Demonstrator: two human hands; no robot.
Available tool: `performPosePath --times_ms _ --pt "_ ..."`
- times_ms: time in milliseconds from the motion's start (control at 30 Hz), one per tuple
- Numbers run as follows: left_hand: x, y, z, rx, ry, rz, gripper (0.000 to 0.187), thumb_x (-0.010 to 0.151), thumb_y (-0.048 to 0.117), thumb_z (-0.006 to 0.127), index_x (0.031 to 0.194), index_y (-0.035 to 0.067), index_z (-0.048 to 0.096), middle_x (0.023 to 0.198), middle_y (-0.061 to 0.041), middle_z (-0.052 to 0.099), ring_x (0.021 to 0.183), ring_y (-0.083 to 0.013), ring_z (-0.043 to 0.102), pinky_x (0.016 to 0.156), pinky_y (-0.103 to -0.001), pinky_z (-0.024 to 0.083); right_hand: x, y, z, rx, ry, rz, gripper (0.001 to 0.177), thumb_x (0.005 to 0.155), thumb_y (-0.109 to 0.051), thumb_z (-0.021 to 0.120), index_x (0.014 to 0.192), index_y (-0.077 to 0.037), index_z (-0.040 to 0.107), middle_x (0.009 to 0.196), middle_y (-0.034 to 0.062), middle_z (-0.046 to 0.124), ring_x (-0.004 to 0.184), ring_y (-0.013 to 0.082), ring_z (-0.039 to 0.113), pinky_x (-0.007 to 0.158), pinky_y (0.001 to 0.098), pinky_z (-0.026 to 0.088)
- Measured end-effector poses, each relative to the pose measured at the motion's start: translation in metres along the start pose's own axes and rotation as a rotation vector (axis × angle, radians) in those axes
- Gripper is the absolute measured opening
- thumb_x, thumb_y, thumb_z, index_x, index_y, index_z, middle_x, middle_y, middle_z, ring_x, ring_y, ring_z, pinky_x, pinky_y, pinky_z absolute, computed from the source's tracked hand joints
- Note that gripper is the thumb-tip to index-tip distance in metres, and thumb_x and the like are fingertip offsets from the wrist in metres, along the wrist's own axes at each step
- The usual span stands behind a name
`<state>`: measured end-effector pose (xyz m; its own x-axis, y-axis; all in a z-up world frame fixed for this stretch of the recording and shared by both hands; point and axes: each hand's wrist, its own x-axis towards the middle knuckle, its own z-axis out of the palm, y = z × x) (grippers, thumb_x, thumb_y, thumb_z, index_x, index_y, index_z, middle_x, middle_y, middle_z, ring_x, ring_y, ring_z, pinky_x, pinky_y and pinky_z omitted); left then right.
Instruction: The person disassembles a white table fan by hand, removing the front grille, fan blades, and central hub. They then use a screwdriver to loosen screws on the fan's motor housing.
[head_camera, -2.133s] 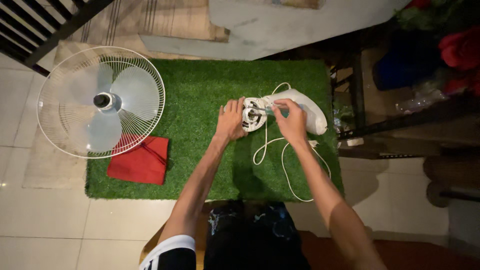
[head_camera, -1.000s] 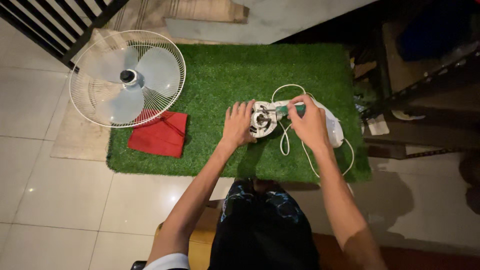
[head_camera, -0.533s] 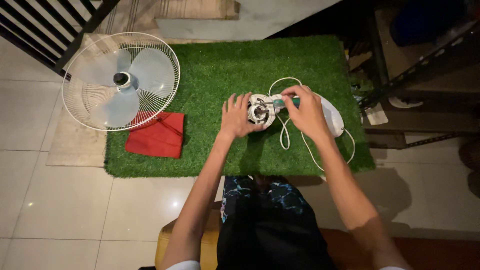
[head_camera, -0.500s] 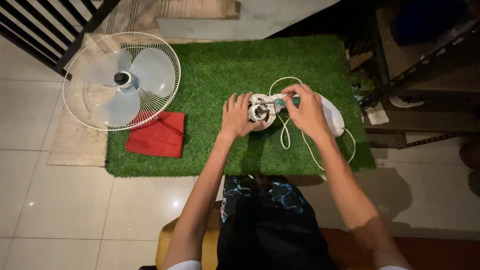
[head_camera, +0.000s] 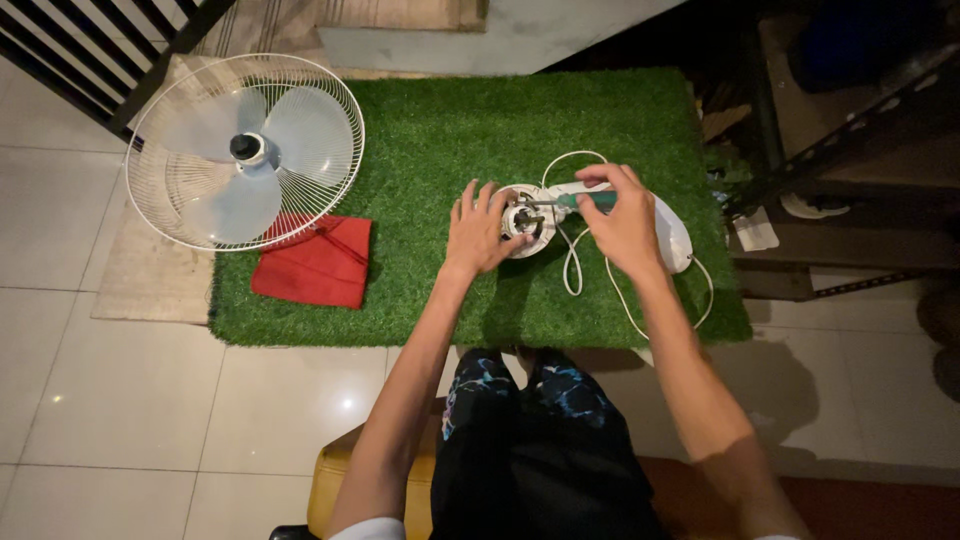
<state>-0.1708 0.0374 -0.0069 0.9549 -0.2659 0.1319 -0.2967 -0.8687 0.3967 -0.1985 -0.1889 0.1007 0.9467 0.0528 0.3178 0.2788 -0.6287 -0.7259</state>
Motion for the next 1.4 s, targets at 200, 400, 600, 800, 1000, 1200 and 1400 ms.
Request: performPosePath --times_ms 200,400,600,800,1000,1200,1400 --pt "0.004 0.000 -0.003 -0.003 -0.020 -0.004 0.082 0.081 0.063 0.075 0.145 0.023 0.044 0.157 -0.015 0.037 0.150 -0.0427 0.024 0.118 -0.062 0.026 -0.008 0.006 -0.007 0.020 0.024 0.048 0.035 0.086 -0.012 0.076 0.120 -0.009 0.071 0.117 0.0093 0.069 0.111 0.0245 0.069 0.096 0.0402 0.054" --pt "0.007 -0.001 -0.007 -0.026 -0.051 -0.021 0.081 0.080 0.062 0.076 0.144 0.022 0.045 0.156 -0.014 0.039 0.149 -0.0427 0.026 0.117 -0.062 0.029 -0.001 -0.002 -0.014 -0.077 -0.158 0.402 0.024 0.102 -0.027 0.067 0.120 -0.012 0.070 0.109 0.0082 0.073 0.077 0.0301 0.075 0.075 0.0459 0.058" --pt "0.005 0.001 -0.010 -0.027 -0.043 -0.008 0.080 0.080 0.059 0.078 0.144 0.023 0.046 0.156 -0.013 0.040 0.149 -0.0425 0.027 0.118 -0.061 0.030 0.008 -0.008 -0.026 -0.155 -0.250 0.113 0.035 0.091 -0.018 0.072 0.125 -0.012 0.071 0.105 0.0155 0.073 0.093 0.0247 0.072 0.082 0.0416 0.056" --pt "0.006 0.004 -0.012 -0.028 -0.078 -0.036 0.082 0.079 0.060 0.078 0.143 0.023 0.045 0.156 -0.014 0.038 0.148 -0.0424 0.026 0.116 -0.062 0.029 0.014 -0.022 -0.027 -0.185 -0.277 0.161 0.040 0.087 -0.021 0.074 0.126 -0.011 0.071 0.120 0.0187 0.068 0.101 0.0271 0.069 0.086 0.0431 0.054" --pt "0.004 0.003 -0.011 -0.028 -0.042 -0.017 0.081 0.078 0.056 0.080 0.144 0.021 0.046 0.155 -0.014 0.040 0.147 -0.0419 0.029 0.114 -0.061 0.034 0.019 -0.023 -0.031 -0.397 -0.374 0.275 0.035 0.097 -0.033 0.072 0.124 -0.012 0.074 0.102 0.0264 0.074 0.093 0.0349 0.072 0.085 0.0427 0.055" --pt "0.003 0.005 -0.014 -0.061 -0.034 -0.032 0.078 0.078 0.055 0.081 0.142 0.023 0.049 0.153 -0.011 0.043 0.148 -0.0399 0.031 0.114 -0.059 0.037 0.015 -0.009 -0.035 -0.244 -0.290 -0.076 0.042 0.079 -0.020 0.077 0.120 -0.010 0.075 0.105 0.0201 0.072 0.092 0.0347 0.070 0.079 0.0456 0.055" --pt "0.006 0.005 -0.015 -0.045 -0.049 -0.035 0.081 0.078 0.058 0.081 0.142 0.022 0.048 0.153 -0.013 0.041 0.147 -0.0400 0.031 0.114 -0.060 0.035 0.019 -0.010 -0.031 -0.285 -0.370 0.178 0.035 0.092 -0.029 0.078 0.121 -0.011 0.073 0.111 0.0163 0.073 0.102 0.0326 0.072 0.092 0.0421 0.054"
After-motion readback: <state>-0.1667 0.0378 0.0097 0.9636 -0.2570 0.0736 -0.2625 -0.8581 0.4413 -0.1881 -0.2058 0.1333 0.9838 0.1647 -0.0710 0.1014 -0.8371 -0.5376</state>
